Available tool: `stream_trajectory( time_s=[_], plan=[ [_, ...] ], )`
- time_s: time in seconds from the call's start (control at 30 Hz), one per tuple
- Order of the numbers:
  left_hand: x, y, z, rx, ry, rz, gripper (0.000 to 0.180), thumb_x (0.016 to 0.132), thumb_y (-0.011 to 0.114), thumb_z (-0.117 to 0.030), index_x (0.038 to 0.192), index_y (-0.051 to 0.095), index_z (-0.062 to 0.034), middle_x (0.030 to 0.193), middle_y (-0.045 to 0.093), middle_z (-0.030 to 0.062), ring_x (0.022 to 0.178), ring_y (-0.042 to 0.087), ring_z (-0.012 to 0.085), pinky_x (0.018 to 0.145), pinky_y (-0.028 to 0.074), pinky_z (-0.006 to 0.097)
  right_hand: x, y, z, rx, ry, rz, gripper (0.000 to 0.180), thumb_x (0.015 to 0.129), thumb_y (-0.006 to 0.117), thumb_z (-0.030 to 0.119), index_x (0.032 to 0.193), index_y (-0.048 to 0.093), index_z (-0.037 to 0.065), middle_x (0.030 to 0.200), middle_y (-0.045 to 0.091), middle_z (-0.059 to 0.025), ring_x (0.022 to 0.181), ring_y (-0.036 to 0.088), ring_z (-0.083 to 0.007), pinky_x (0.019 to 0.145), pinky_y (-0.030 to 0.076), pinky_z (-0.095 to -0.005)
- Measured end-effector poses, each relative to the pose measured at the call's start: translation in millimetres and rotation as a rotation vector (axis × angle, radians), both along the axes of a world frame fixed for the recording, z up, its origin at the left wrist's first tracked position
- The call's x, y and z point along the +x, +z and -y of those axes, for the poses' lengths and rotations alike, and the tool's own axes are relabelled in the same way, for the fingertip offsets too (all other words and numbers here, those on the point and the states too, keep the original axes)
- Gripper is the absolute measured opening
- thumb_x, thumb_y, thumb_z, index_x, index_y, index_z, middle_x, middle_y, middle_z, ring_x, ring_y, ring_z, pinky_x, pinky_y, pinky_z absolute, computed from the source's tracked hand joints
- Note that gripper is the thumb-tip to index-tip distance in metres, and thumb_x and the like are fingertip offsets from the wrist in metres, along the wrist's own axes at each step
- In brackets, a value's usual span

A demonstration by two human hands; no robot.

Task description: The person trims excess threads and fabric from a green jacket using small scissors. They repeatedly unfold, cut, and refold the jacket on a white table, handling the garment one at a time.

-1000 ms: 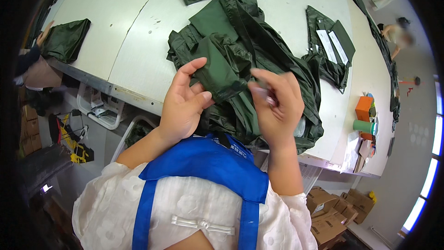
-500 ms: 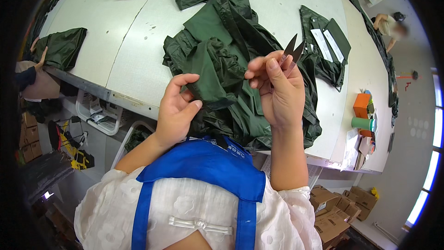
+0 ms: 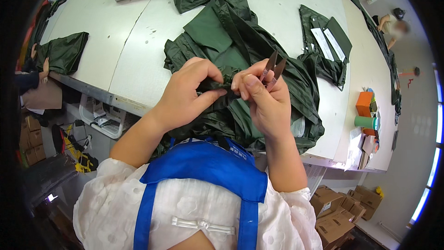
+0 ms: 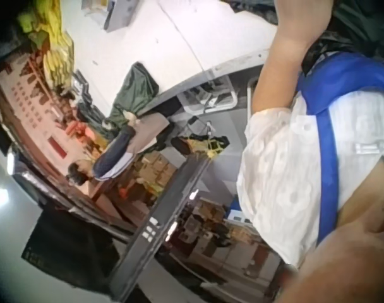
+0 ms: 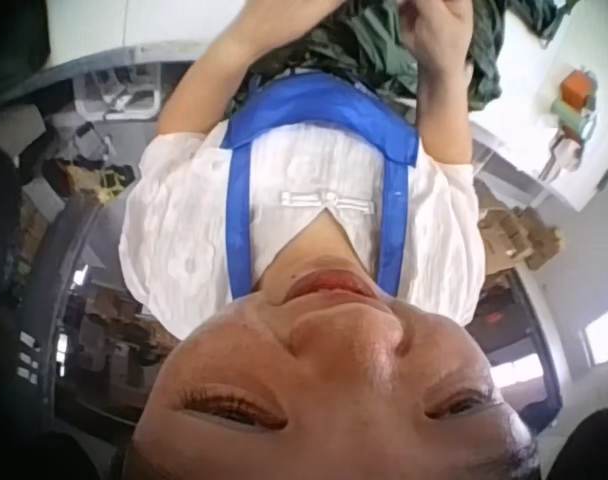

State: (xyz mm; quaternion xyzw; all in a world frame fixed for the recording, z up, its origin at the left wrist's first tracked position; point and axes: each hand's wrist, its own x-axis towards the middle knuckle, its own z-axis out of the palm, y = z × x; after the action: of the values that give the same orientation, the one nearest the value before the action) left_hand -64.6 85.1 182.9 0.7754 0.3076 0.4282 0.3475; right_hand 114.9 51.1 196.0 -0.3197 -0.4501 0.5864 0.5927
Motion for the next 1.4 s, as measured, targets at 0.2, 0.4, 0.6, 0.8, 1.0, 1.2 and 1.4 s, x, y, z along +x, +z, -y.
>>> stream_trajectory(
  time_s=[0.2,0.4,0.6,0.8,1.0,1.2,1.4],
  plan=[
    [-11,-21,1,0.222,0.184,0.036,0.027,0.061,0.068,0.01,0.077,0.051,-0.0045,0.08,0.057,0.0098,0.078,0.055,0.0285,0.07,0.045,0.036,51,9,1,-0.018,-0.237,-0.253,0.006,0.091,0.05,0.005,0.086,0.049,0.008,0.065,0.039,0.0005,0.064,0.045,-0.0157,0.062,0.037,-0.029],
    [-15,-29,5,0.38,0.181,0.088,0.032,0.056,0.068,0.014,0.078,0.053,-0.0049,0.089,0.054,0.0096,0.083,0.055,0.0267,0.069,0.046,0.032,101,15,12,-0.117,-0.506,1.624,0.021,0.093,0.049,0.009,0.107,0.063,0.005,0.1,0.066,-0.0083,0.078,0.06,-0.0196,0.076,0.048,-0.0306],
    [0,-29,8,0.439,0.12,0.181,0.032,0.057,0.068,0.013,0.08,0.055,-0.0058,0.089,0.05,0.0083,0.081,0.053,0.026,0.069,0.048,0.033,13,-5,19,0.103,-0.139,0.727,0.029,0.085,0.053,-0.001,0.112,0.063,0.004,0.1,0.059,-0.0067,0.073,0.053,-0.0101,0.067,0.044,-0.0226],
    [-4,-30,13,0.588,0.063,0.147,0.029,0.059,0.069,0.01,0.079,0.055,-0.0049,0.088,0.049,0.008,0.079,0.053,0.0265,0.065,0.049,0.033,0,17,18,0.056,-0.133,0.666,0.021,0.079,0.069,0.015,0.092,0.061,0.002,0.08,0.052,-0.0052,0.07,0.052,-0.0131,0.064,0.042,-0.0233],
    [-3,-33,12,0.645,0.114,0.165,0.018,0.064,0.067,0.001,0.076,0.055,-0.0036,0.087,0.052,0.0086,0.08,0.056,0.0268,0.067,0.05,0.033,10,33,26,0.287,-0.174,1.261,0.031,0.067,0.079,0.023,0.087,0.064,0.005,0.074,0.058,-0.0074,0.062,0.057,-0.0216,0.053,0.045,-0.03],
    [0,-36,14,0.66,0.108,0.183,0.015,0.065,0.066,-0.001,0.075,0.055,-0.0025,0.086,0.053,0.0092,0.079,0.057,0.0271,0.068,0.051,0.034,9,30,27,0.302,-0.201,1.211,0.027,0.066,0.08,0.019,0.083,0.064,0.004,0.071,0.058,-0.0059,0.061,0.056,-0.0172,0.052,0.042,-0.0281],
    [-5,-34,18,0.603,0.068,0.204,0.029,0.06,0.069,0.01,0.081,0.054,-0.0038,0.087,0.049,0.0085,0.078,0.054,0.0265,0.064,0.049,0.033,16,5,21,0.022,-0.224,0.69,0.048,0.063,0.084,0.017,0.103,0.061,0.004,0.067,0.047,0.0035,0.059,0.04,-0.0045,0.053,0.031,-0.0185]
  ],
)
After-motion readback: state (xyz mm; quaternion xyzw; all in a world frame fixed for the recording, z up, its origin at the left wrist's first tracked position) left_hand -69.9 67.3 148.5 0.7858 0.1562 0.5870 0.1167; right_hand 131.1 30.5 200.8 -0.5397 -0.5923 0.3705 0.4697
